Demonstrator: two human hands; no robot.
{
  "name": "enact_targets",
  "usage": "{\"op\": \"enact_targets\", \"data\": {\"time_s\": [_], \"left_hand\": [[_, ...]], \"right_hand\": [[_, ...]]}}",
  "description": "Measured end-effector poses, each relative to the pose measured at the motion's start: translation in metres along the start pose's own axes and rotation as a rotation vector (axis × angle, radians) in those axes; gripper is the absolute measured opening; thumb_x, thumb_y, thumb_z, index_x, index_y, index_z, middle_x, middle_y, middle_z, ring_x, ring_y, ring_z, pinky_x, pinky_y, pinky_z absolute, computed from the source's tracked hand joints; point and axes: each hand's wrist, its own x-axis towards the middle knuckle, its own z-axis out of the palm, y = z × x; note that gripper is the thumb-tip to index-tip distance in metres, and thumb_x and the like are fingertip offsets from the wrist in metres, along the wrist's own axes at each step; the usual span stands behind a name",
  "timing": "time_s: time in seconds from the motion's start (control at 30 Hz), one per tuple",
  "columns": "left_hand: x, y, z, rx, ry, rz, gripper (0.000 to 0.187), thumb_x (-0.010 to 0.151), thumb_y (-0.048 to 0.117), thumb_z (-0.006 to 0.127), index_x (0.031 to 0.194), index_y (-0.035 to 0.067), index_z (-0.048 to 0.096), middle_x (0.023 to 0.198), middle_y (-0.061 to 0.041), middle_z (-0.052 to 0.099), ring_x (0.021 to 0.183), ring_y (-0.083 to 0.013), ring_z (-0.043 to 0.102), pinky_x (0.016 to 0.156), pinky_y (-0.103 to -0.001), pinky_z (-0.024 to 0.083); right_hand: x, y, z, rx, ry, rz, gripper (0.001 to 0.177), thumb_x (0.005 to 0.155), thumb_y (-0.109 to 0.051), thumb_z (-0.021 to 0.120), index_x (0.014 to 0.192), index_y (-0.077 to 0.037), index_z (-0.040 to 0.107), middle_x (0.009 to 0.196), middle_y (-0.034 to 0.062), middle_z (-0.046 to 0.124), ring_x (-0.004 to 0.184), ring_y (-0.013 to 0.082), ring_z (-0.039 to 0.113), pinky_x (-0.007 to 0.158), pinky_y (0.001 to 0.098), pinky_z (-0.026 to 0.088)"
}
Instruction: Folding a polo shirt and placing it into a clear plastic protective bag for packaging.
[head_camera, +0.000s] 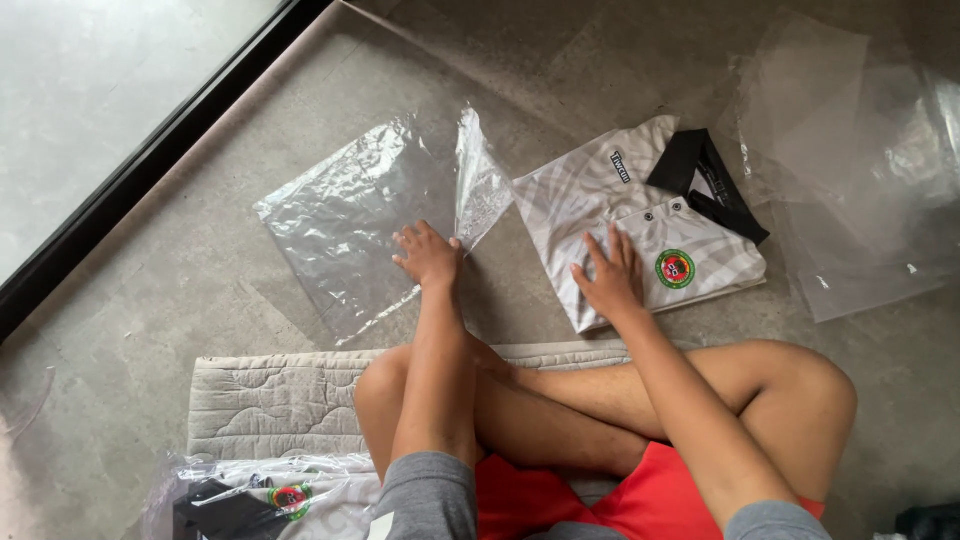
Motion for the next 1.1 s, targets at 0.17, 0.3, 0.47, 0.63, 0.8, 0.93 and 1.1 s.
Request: {"op": "enact_targets", "data": {"time_s": [0.17,0.3,0.47,0.63,0.8,0.93,1.1], "left_hand": [[-0.01,0.017,-0.014,-0.108,-0.014,0.09,0.055,0.085,0.037,0.054,0.13,0.01,0.036,0.135,-0.016,0.039,0.132,-0.034,0.03,0.098,-0.06,0.033],[-0.009,0.021,-0.012,-0.095,-0.023,0.074,0.057,0.086,0.049,0.051,0.127,0.01,0.04,0.13,-0.016,0.04,0.131,-0.0367,0.031,0.097,-0.059,0.035],[-0.022,0.038,-0.037,-0.059,-0.06,0.132,0.063,0.084,0.05,0.055,0.13,0.009,0.038,0.136,-0.018,0.034,0.132,-0.0375,0.028,0.099,-0.058,0.033],[-0.032,0.047,-0.039,-0.032,-0.168,0.228,0.057,0.084,0.045,0.058,0.127,0.01,0.045,0.141,-0.017,0.032,0.134,-0.0356,0.027,0.099,-0.055,0.036],[-0.047,0.035,-0.029,0.106,-0.209,0.274,0.058,0.084,0.047,0.057,0.126,0.008,0.048,0.14,-0.016,0.036,0.133,-0.0336,0.029,0.102,-0.054,0.032],[-0.042,0.015,0.008,0.088,-0.189,0.328,0.061,0.083,0.049,0.058,0.127,0.008,0.049,0.138,-0.016,0.038,0.132,-0.0336,0.031,0.101,-0.055,0.031],[-0.037,0.008,0.042,0.231,-0.268,0.447,0.062,0.08,0.05,0.061,0.122,0.005,0.052,0.129,-0.015,0.048,0.118,-0.0343,0.047,0.091,-0.055,0.043]], "right_hand": [[0.018,0.022,0.014,-0.013,0.029,0.053,0.064,0.084,-0.059,0.041,0.14,-0.027,0.036,0.149,0.0182,0.02,0.138,0.0353,0.015,0.107,0.0528,0.018],[0.027,0.025,0.026,0.015,0.155,0.041,0.067,0.082,-0.058,0.046,0.14,-0.026,0.037,0.147,0.0201,0.022,0.137,0.0367,0.018,0.106,0.0538,0.017],[0.043,0.027,0.034,-0.021,0.317,0.027,0.066,0.08,-0.054,0.054,0.137,-0.022,0.044,0.142,0.0229,0.03,0.132,0.0393,0.025,0.101,0.055,0.022],[0.055,0.026,0.031,-0.051,0.382,0.025,0.065,0.081,-0.054,0.055,0.136,-0.019,0.047,0.14,0.0243,0.033,0.129,0.0408,0.028,0.097,0.0552,0.025],[0.044,0.025,-0.005,0.114,-0.052,0.179,0.076,0.082,-0.06,0.045,0.145,-0.024,0.024,0.15,0.0197,0.007,0.139,0.0354,0.007,0.109,0.0527,0.014],[0.027,0.021,-0.027,0.078,-0.174,0.118,0.084,0.079,-0.059,0.05,0.147,-0.023,0.015,0.15,0.0192,-0.004,0.139,0.0363,0.0,0.112,0.0515,0.01],[0.024,0.04,-0.013,-0.165,-0.401,-0.075,0.084,0.073,-0.058,0.057,0.145,-0.032,0.022,0.152,0.0159,0.01,0.138,0.0341,0.016,0.105,0.0537,0.025]]}}
